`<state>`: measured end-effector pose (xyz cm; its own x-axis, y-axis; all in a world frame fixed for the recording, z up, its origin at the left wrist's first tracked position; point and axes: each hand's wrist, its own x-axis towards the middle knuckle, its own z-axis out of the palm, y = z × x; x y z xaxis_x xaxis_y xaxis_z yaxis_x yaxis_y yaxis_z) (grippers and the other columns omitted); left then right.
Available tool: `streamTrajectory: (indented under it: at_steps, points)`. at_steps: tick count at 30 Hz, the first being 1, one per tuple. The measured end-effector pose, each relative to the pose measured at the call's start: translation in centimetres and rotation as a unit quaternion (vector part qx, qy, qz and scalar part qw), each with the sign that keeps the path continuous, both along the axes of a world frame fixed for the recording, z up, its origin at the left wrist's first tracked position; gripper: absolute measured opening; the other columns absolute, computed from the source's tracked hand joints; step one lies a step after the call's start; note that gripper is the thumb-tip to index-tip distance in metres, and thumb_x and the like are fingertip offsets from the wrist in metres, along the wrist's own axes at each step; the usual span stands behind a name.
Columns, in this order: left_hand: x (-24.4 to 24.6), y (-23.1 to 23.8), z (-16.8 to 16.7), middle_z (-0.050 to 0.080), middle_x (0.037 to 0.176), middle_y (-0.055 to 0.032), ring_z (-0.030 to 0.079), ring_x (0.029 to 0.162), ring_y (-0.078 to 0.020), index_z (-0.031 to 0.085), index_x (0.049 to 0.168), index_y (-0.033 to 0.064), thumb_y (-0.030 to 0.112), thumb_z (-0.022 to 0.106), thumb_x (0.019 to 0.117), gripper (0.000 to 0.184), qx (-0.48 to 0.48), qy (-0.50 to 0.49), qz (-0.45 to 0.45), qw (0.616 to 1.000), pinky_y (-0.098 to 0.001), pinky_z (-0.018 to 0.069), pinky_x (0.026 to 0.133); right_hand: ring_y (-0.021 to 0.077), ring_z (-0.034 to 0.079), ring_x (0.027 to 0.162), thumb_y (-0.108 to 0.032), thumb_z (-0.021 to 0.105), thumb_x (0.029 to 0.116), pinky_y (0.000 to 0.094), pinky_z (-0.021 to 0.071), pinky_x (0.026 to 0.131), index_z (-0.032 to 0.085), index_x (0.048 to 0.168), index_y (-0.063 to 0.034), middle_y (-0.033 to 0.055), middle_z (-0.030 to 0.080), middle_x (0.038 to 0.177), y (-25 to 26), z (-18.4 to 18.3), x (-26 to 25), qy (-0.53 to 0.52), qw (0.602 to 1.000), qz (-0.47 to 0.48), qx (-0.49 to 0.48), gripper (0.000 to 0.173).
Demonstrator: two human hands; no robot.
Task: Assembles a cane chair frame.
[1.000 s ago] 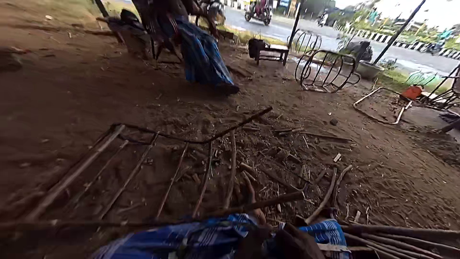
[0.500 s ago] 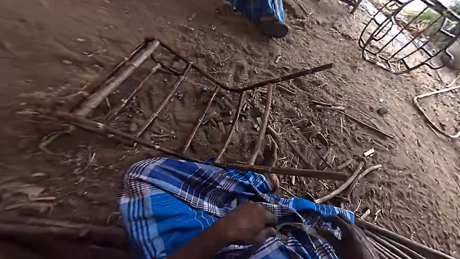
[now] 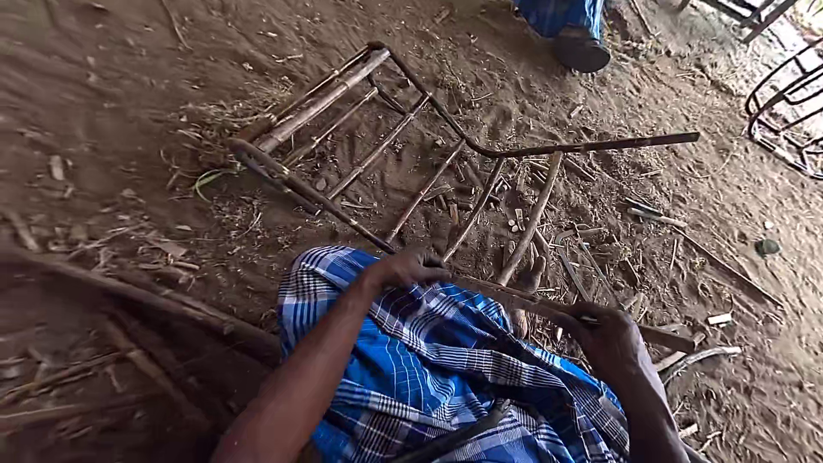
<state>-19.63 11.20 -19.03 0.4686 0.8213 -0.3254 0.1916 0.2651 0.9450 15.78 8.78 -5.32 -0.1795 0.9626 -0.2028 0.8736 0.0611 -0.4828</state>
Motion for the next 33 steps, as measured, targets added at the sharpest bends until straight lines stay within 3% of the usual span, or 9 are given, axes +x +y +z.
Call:
streamTrajectory:
  at_steps: [2,6,9,13,17,20,24,27,33]
  points:
    - [-1.7,0.5,-1.5,0.058,0.068,0.0020,0.052,0.059,-0.0050,0.068,0.088,0.0046,0.018,0.065,0.1014,0.019,-0.029,-0.024,0.076,0.996,-0.0216,0.0464,0.059,0.0244,0.067,0.070,-0.031,0.077,0.0936,0.0557,0.0541,0.066,0.076,0.096,-0.0143,0.0055,0.072,0.081,0.8,0.3,-0.4,-0.034,0.999,-0.015,0.020,0.017]
    - [-2.9,0.7,-3.5,0.061,0.073,-0.0001,0.052,0.061,-0.0066,0.070,0.096,0.0032,0.014,0.067,0.0996,0.012,-0.043,-0.050,0.165,0.984,-0.0229,0.0459,0.060,0.0288,0.069,0.075,-0.030,0.075,0.0948,0.0614,0.0529,0.069,0.077,0.096,-0.0145,0.0078,0.073,0.085,1.7,0.3,0.3,-0.062,0.997,-0.039,0.035,0.015]
    - [-2.9,0.6,-3.9,0.063,0.080,-0.0033,0.053,0.062,-0.0081,0.069,0.107,0.0026,0.013,0.066,0.1007,0.013,-0.086,0.005,0.152,0.985,-0.0247,0.0479,0.061,0.0291,0.069,0.076,-0.030,0.077,0.0933,0.0627,0.0530,0.070,0.077,0.096,-0.0161,0.0077,0.073,0.087,1.9,0.3,1.9,-0.079,0.995,-0.058,0.016,0.014]
    - [-2.7,0.8,-4.9,0.065,0.081,-0.0062,0.055,0.062,-0.0112,0.071,0.106,0.0027,0.009,0.063,0.1007,0.011,-0.104,0.065,0.145,0.982,-0.0280,0.0493,0.062,0.0270,0.070,0.082,-0.028,0.077,0.0929,0.0615,0.0538,0.075,0.078,0.099,-0.0169,0.0067,0.074,0.091,0.9,0.5,3.2,-0.083,0.995,-0.062,0.007,0.013]
    - [-1.5,2.0,-5.8,0.072,0.094,-0.0108,0.069,0.075,-0.0185,0.073,0.114,0.0066,0.002,0.057,0.0989,0.022,-0.117,0.204,0.109,0.966,-0.0389,0.0586,0.076,0.0281,0.071,0.088,-0.028,0.076,0.0936,0.0625,0.0530,0.080,0.078,0.104,-0.0162,0.0084,0.075,0.096,-0.1,0.9,3.1,-0.114,0.991,-0.069,-0.004,0.016]
    - [-0.4,2.5,-6.8,0.074,0.092,-0.0126,0.073,0.075,-0.0219,0.068,0.113,0.0048,0.008,0.069,0.0945,0.019,-0.123,0.260,0.116,0.951,-0.0425,0.0610,0.078,0.0250,0.071,0.086,-0.028,0.076,0.0921,0.0589,0.0540,0.078,0.078,0.103,-0.0151,0.0067,0.075,0.096,-1.0,1.6,3.2,-0.103,0.992,-0.072,0.005,0.017]
    - [0.4,3.1,-7.2,0.074,0.098,-0.0161,0.073,0.088,-0.0323,0.070,0.108,0.0041,0.020,0.079,0.0869,0.029,-0.123,0.355,0.089,0.922,-0.0567,0.0569,0.087,0.0191,0.072,0.088,-0.022,0.077,0.0896,0.0497,0.0605,0.079,0.077,0.102,-0.0148,0.0031,0.075,0.103,-1.5,2.2,4.4,-0.067,0.996,-0.063,-0.015,0.014]
    - [0.8,3.5,-7.9,0.074,0.099,-0.0165,0.072,0.091,-0.0343,0.070,0.107,0.0052,0.023,0.080,0.0849,0.030,-0.124,0.385,0.077,0.911,-0.0591,0.0559,0.085,0.0189,0.072,0.086,-0.024,0.079,0.0873,0.0501,0.0605,0.076,0.077,0.099,-0.0155,0.0032,0.075,0.100,-1.6,3.0,5.1,-0.078,0.995,-0.060,-0.032,0.015]
    - [0.9,3.5,-7.6,0.071,0.109,-0.0210,0.070,0.101,-0.0391,0.067,0.116,0.0036,0.022,0.078,0.0868,0.037,-0.130,0.391,0.071,0.908,-0.0632,0.0532,0.090,0.0169,0.072,0.086,-0.027,0.081,0.0841,0.0475,0.0606,0.075,0.078,0.095,-0.0189,0.0002,0.076,0.101,-2.2,4.3,5.7,-0.086,0.993,-0.058,-0.049,0.013]
